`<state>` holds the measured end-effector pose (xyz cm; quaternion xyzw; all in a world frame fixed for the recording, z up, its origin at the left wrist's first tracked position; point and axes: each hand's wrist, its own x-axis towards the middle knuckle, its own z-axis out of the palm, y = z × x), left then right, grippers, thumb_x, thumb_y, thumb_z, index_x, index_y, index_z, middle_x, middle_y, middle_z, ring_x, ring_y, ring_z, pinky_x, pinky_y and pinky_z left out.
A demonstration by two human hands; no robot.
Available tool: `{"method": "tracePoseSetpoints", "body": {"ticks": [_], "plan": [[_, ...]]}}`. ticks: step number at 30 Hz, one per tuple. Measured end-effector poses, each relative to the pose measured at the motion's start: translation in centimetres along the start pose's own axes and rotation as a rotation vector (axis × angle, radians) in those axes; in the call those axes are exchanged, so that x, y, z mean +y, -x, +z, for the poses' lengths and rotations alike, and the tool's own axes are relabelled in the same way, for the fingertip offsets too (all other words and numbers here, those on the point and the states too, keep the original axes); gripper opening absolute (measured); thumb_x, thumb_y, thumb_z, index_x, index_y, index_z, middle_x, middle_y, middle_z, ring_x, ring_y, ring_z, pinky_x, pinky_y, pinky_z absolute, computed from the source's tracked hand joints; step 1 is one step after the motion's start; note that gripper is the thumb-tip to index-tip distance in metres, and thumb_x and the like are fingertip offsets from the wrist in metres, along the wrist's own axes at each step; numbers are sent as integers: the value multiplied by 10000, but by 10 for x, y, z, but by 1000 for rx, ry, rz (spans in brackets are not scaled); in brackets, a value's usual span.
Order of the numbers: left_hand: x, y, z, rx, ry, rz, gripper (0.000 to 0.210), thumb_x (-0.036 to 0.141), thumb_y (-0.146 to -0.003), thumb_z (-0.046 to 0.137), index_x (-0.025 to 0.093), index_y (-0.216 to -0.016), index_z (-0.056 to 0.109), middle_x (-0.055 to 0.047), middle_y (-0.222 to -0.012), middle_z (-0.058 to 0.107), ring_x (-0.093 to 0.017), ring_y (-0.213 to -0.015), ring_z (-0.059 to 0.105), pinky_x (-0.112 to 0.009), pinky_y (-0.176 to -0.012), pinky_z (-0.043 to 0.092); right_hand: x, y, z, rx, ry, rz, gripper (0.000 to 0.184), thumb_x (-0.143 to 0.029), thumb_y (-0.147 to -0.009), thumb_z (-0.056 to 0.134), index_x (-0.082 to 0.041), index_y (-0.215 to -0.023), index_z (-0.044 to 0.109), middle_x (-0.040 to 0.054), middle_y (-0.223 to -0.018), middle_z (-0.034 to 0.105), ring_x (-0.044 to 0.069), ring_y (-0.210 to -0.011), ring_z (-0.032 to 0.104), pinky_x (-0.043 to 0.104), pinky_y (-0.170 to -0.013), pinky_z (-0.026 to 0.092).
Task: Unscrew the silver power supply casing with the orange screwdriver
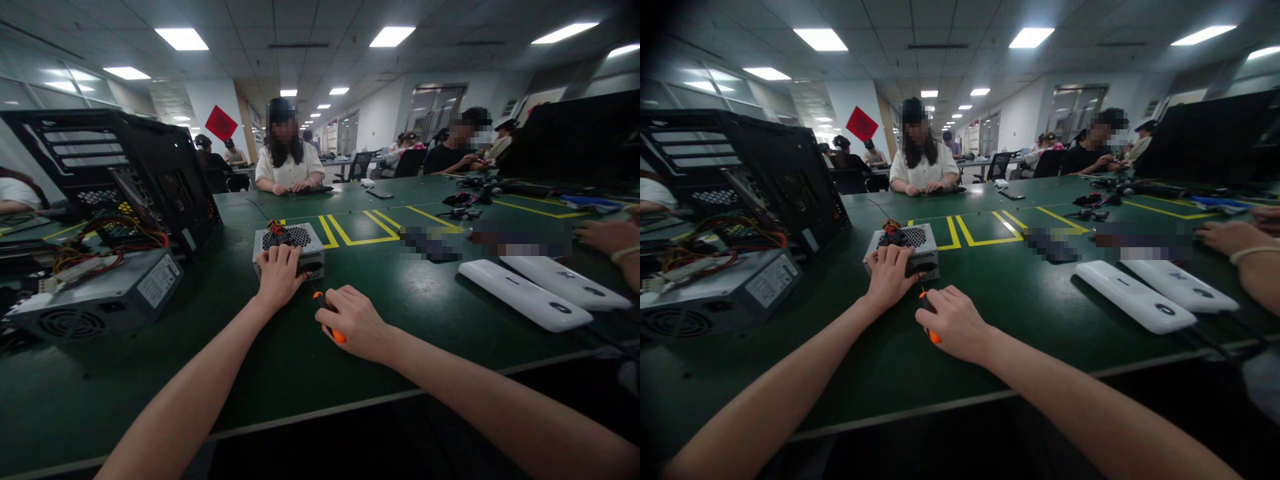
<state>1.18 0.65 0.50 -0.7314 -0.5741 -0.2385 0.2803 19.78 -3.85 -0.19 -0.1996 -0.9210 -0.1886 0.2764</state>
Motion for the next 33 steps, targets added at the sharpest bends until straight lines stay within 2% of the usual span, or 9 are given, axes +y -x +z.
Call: {"method": "tracePoseSetpoints", "body": {"ticks": [3,8,12,16,20,22,25,27,33], "plan": [[0,0,0,-3,-6,4,491,419,-742,562,167,-1154,479,-127,-1068,508,-288,-978,393,-431,-820,262,2,-1,-1,-18,-25,-21,97,-152,-769,480,-171,-781,575,47,-758,499,147,-684,450,275,-648,349],[-1,0,-1,-2,10,6,475,409,-748,556,176,-1155,476,-129,-1074,507,-293,-988,396,-433,-815,257,2,-5,-1,23,-154,59,212,-312,-825,460,-148,-896,574,50,-762,517,145,-663,452,278,-635,381],[-1,0,0,-1,14,8,485,411,-744,561,167,-1154,477,-127,-1069,505,-292,-985,394,-432,-819,257,2,-4,-2,61,-238,165,186,-220,-816,453,-118,-958,515,52,-806,541,137,-678,470,264,-641,399],[0,0,-1,-8,-4,3,492,417,-740,564,168,-1155,476,-127,-1065,506,-291,-979,391,-428,-814,260,5,-5,-3,10,-156,30,101,-165,-793,468,-130,-860,535,54,-807,538,145,-701,469,276,-662,398],[0,0,-1,-1,18,7,486,420,-740,561,170,-1148,479,-123,-1058,505,-289,-976,396,-429,-812,262,5,-7,-7,-84,10,-119,113,-115,-797,448,-146,-788,556,61,-803,532,146,-687,467,286,-666,387],[-1,0,0,5,27,3,482,419,-741,559,168,-1145,481,-124,-1061,505,-290,-982,393,-432,-816,261,5,-9,-8,-88,39,-117,116,-120,-798,454,-149,-782,566,65,-808,537,151,-702,476,290,-676,383],[-2,0,1,11,32,2,482,405,-743,558,161,-1151,476,-122,-1072,509,-286,-987,390,-431,-822,264,4,-11,-7,-20,-16,18,114,-158,-814,463,-147,-847,571,51,-783,544,139,-681,478,269,-655,372],[-3,1,1,17,41,7,486,399,-743,562,158,-1156,473,-118,-1080,510,-282,-990,391,-426,-827,267,3,-13,-4,7,-24,51,133,-170,-831,450,-146,-897,562,27,-727,530,124,-620,454,251,-612,354],[-5,1,0,14,56,19,486,395,-749,561,163,-1167,472,-121,-1096,514,-282,-996,394,-425,-826,269,1,-11,4,-43,139,-169,184,-127,-862,386,-174,-813,557,24,-710,496,124,-604,422,262,-607,320]]}}
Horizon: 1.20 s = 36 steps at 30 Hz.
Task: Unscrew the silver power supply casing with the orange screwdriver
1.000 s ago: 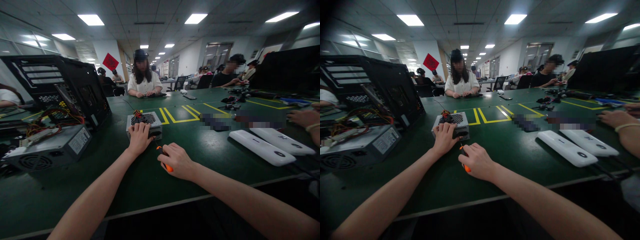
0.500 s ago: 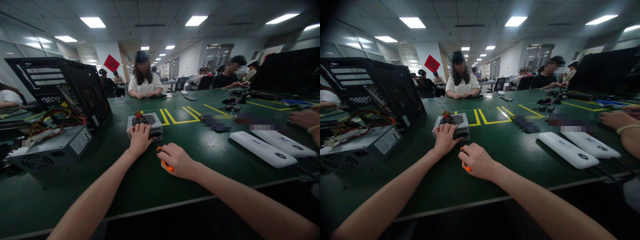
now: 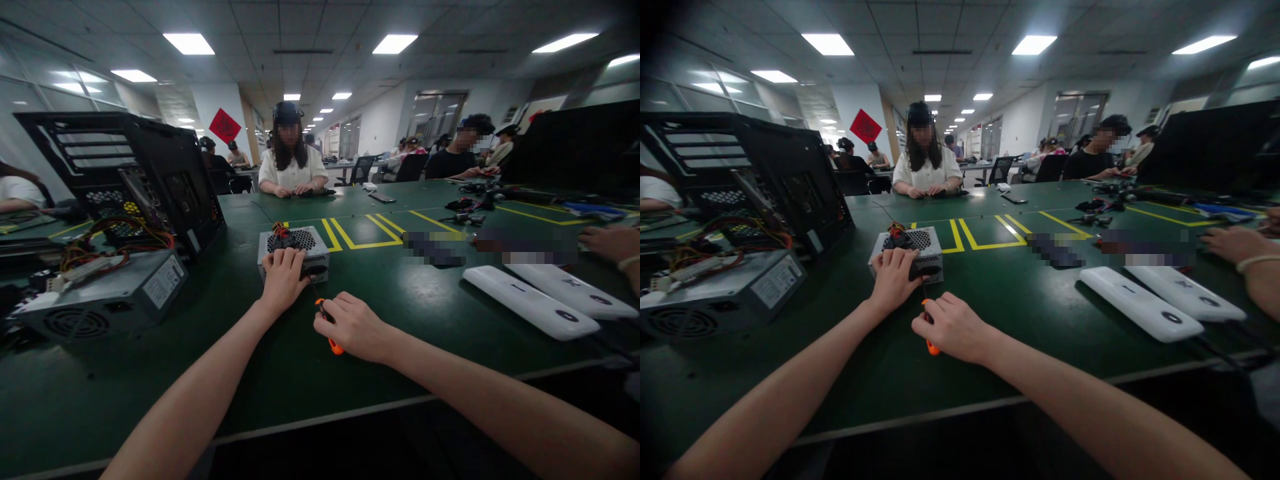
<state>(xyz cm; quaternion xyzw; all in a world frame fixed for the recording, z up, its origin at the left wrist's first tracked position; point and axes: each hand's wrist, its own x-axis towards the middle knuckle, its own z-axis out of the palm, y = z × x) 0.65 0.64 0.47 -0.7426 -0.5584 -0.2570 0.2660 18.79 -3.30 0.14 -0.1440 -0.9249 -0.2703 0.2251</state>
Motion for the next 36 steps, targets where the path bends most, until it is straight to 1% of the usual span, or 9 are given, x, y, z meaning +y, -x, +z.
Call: {"method": "tracePoseSetpoints", "body": {"ticks": [3,6,9,13,18,22,29,34,36], "plan": [[0,0,-1,1,-17,6,487,393,-753,557,153,-1169,472,-120,-1094,519,-281,-992,397,-426,-824,270,4,3,-1,-12,-64,25,186,-129,-851,401,-172,-763,560,38,-738,485,135,-653,431,266,-633,336],[0,1,-1,4,-29,17,497,397,-756,553,143,-1174,467,-120,-1102,518,-279,-989,396,-427,-823,274,7,5,-3,10,-200,165,114,-206,-825,468,-162,-822,572,54,-788,494,149,-703,449,272,-653,359],[0,1,-2,4,-29,11,504,399,-752,557,145,-1177,463,-124,-1112,512,-278,-987,396,-429,-826,276,5,3,-1,56,-308,272,193,-303,-831,482,-144,-911,558,52,-802,524,139,-681,459,265,-648,374],[0,1,-3,-2,11,-3,494,368,-751,562,158,-1186,456,-119,-1131,502,-275,-1017,391,-424,-851,276,0,1,2,51,-251,211,132,-182,-832,444,-143,-913,541,32,-758,531,122,-629,446,248,-618,358],[-3,3,-7,-10,98,1,453,298,-757,549,197,-1188,454,-97,-1158,494,-261,-1060,386,-414,-871,281,1,2,0,20,-118,111,115,-150,-809,447,-168,-808,561,41,-742,491,140,-652,430,268,-627,348],[-2,4,-8,0,103,-22,445,266,-749,555,196,-1178,460,-91,-1163,498,-258,-1051,391,-408,-872,284,2,3,-1,49,-205,163,96,-151,-787,483,-157,-829,569,51,-772,501,144,-681,444,266,-638,368],[0,2,-8,-2,105,-68,433,258,-722,589,214,-1138,477,-68,-1133,510,-256,-1022,401,-399,-850,298,-2,4,2,78,-380,405,184,-147,-799,492,-150,-983,495,34,-832,566,123,-654,478,248,-642,396],[0,1,-9,-8,112,-86,428,256,-723,590,230,-1133,471,-60,-1115,506,-252,-1011,405,-399,-843,304,-2,5,-4,18,-332,308,109,-106,-787,477,-153,-865,536,34,-781,543,123,-653,464,246,-628,382],[1,1,-9,-10,115,-98,429,251,-718,594,235,-1129,471,-59,-1106,503,-250,-1007,407,-400,-847,305,-3,5,-8,26,-340,302,107,-155,-797,483,-155,-876,556,43,-789,540,132,-680,475,254,-639,384]]}}
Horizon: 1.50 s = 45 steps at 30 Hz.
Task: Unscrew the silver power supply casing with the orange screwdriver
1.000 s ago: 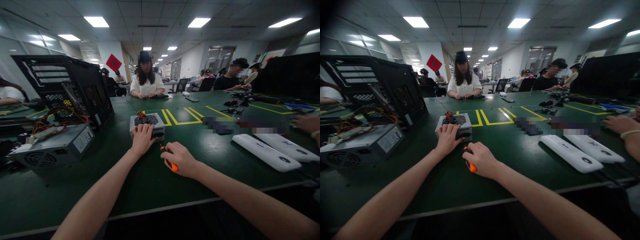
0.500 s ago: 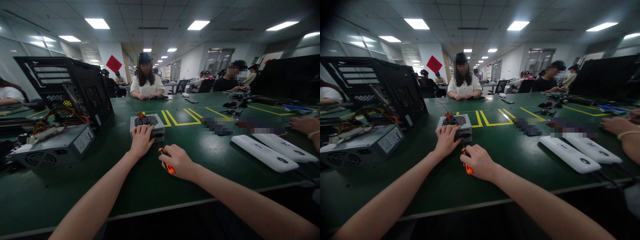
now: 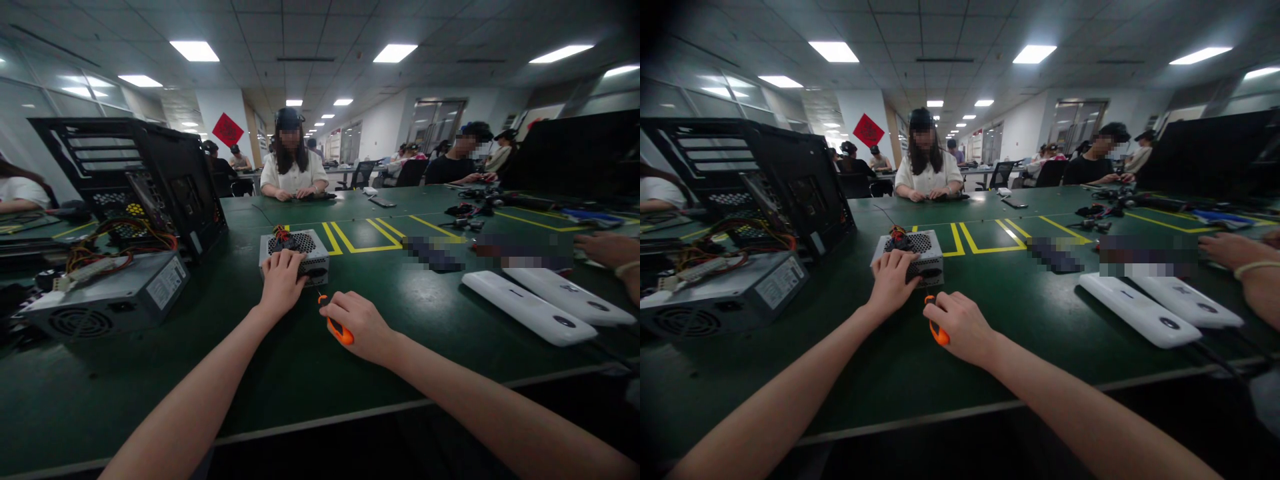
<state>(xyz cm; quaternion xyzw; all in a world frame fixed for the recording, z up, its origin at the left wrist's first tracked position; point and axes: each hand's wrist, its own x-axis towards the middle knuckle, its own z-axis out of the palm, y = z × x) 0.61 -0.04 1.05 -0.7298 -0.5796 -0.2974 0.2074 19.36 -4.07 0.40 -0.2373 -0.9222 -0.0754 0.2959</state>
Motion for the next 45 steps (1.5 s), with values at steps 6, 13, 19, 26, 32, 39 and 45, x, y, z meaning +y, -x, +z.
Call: {"method": "tracePoseSetpoints", "body": {"ticks": [6,13,19,26,32,39,45], "plan": [[0,-1,-2,4,11,-23,431,242,-701,612,239,-1112,481,-53,-1076,502,-247,-989,416,-393,-829,320,-10,-2,-3,8,45,24,232,-304,-816,476,-144,-968,546,38,-762,560,135,-633,480,269,-617,367],[1,-1,-7,1,28,-22,409,225,-716,595,248,-1109,485,-52,-1086,503,-241,-1003,421,-390,-835,326,-13,0,-4,-16,211,-49,57,-180,-755,501,-188,-771,554,31,-757,534,149,-678,476,283,-639,325],[1,0,-9,11,34,-29,411,212,-704,603,253,-1097,492,-44,-1077,506,-238,-1006,423,-387,-837,332,-18,-4,-4,56,179,6,162,-282,-820,466,-159,-864,563,27,-713,542,137,-608,477,274,-594,325],[1,1,-10,10,40,-42,409,195,-714,584,259,-1105,484,-47,-1079,504,-237,-1006,429,-395,-839,333,-16,-2,-2,74,247,-76,70,-156,-759,495,-182,-766,560,29,-723,529,144,-644,466,272,-612,322],[1,2,-11,15,53,-27,378,206,-734,567,250,-1102,487,-46,-1087,511,-235,-1011,425,-390,-838,332,-17,-4,0,66,292,-61,105,-232,-808,485,-173,-848,561,24,-710,543,140,-613,472,276,-594,302],[1,2,-10,22,49,-23,383,206,-738,567,248,-1110,483,-45,-1093,507,-233,-1014,422,-389,-842,330,-18,-3,0,45,318,-100,91,-131,-783,478,-187,-783,550,19,-706,535,140,-622,460,279,-604,288],[1,2,-9,24,53,-27,375,205,-744,561,246,-1108,484,-52,-1092,504,-234,-1015,423,-392,-852,324,-18,-5,-2,10,265,-44,82,-236,-805,499,-189,-811,565,36,-751,531,149,-663,464,275,-615,309]]}}
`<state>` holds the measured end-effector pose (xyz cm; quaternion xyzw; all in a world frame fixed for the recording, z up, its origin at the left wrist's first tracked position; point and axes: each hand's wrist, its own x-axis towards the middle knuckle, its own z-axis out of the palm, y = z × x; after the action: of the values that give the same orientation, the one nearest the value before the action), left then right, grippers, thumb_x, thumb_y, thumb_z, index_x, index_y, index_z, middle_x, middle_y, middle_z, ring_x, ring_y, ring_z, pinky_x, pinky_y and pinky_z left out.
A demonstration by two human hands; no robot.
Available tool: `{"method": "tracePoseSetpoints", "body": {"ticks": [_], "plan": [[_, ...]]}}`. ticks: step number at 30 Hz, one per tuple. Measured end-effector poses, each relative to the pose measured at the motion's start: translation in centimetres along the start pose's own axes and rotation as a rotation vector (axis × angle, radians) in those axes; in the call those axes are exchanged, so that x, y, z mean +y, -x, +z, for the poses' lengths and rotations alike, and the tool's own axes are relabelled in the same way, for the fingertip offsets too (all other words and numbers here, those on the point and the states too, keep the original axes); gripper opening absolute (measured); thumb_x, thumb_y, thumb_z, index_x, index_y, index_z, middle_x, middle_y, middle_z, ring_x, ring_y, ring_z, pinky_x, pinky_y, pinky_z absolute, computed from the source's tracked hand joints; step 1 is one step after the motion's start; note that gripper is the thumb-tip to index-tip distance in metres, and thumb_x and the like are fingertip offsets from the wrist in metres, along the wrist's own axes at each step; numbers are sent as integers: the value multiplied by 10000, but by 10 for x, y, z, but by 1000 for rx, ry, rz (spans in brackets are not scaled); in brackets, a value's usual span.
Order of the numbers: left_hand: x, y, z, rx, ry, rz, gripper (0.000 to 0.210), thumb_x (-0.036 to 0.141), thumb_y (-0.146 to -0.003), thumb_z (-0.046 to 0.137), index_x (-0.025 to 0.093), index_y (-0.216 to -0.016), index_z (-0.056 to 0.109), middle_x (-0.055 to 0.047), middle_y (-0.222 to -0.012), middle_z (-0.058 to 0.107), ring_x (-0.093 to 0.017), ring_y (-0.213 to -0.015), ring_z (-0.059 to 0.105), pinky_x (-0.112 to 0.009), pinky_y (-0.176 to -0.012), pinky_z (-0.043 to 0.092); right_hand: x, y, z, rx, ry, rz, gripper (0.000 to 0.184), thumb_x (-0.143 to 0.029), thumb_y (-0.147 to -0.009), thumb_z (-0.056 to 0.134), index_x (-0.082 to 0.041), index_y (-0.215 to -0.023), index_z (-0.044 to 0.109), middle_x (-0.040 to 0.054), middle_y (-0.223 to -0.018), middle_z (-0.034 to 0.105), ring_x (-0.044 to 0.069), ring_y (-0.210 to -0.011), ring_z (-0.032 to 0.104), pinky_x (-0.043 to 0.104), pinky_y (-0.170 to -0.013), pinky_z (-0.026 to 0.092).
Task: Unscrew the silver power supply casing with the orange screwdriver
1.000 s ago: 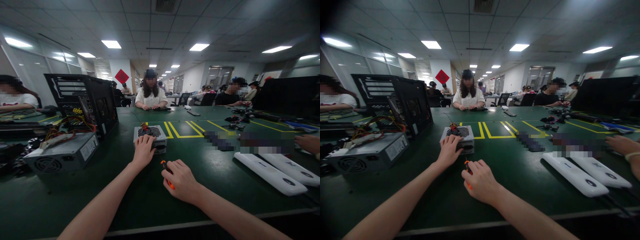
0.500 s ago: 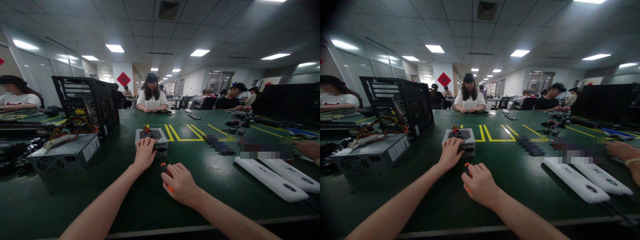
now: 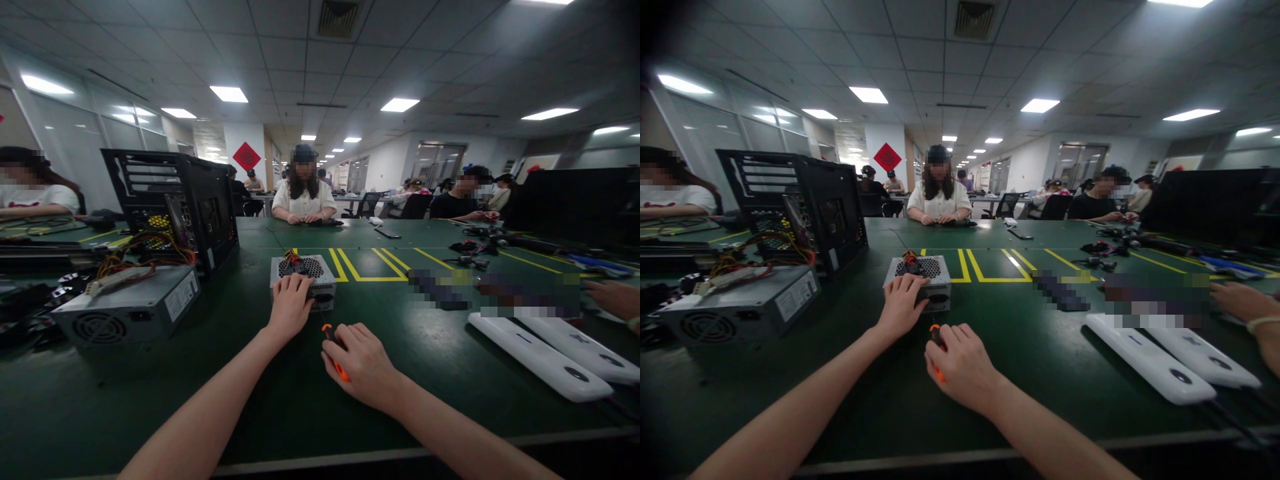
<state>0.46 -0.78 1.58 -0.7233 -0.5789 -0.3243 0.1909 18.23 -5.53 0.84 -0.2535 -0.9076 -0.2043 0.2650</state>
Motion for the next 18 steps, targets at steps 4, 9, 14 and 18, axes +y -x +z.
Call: {"method": "tracePoseSetpoints", "body": {"ticks": [4,9,14,18], "plan": [[-1,-1,1,-9,5,1,384,203,-738,567,241,-1111,487,-51,-1093,508,-240,-1021,421,-396,-857,318,0,-1,3,-14,-78,52,152,-238,-834,453,-157,-912,555,28,-725,544,132,-608,460,262,-590,325],[3,6,-6,31,55,23,339,180,-779,493,192,-1117,488,-88,-1142,494,-247,-1076,407,-401,-895,302,4,4,2,-52,-109,19,113,-147,-775,484,-171,-849,566,41,-780,539,138,-656,467,254,-597,343],[8,13,0,-159,414,-224,175,196,-787,454,157,-920,560,-95,-984,552,-216,-926,508,-351,-812,371,5,5,1,-11,-137,29,147,-251,-814,486,-168,-901,569,50,-786,543,143,-662,480,258,-601,362],[8,10,18,-455,858,-555,174,128,-758,433,131,-842,585,-67,-836,610,-110,-578,533,-243,-550,400,2,1,1,34,-107,23,156,-238,-832,452,-152,-911,555,45,-761,546,139,-635,474,257,-585,361]]}}
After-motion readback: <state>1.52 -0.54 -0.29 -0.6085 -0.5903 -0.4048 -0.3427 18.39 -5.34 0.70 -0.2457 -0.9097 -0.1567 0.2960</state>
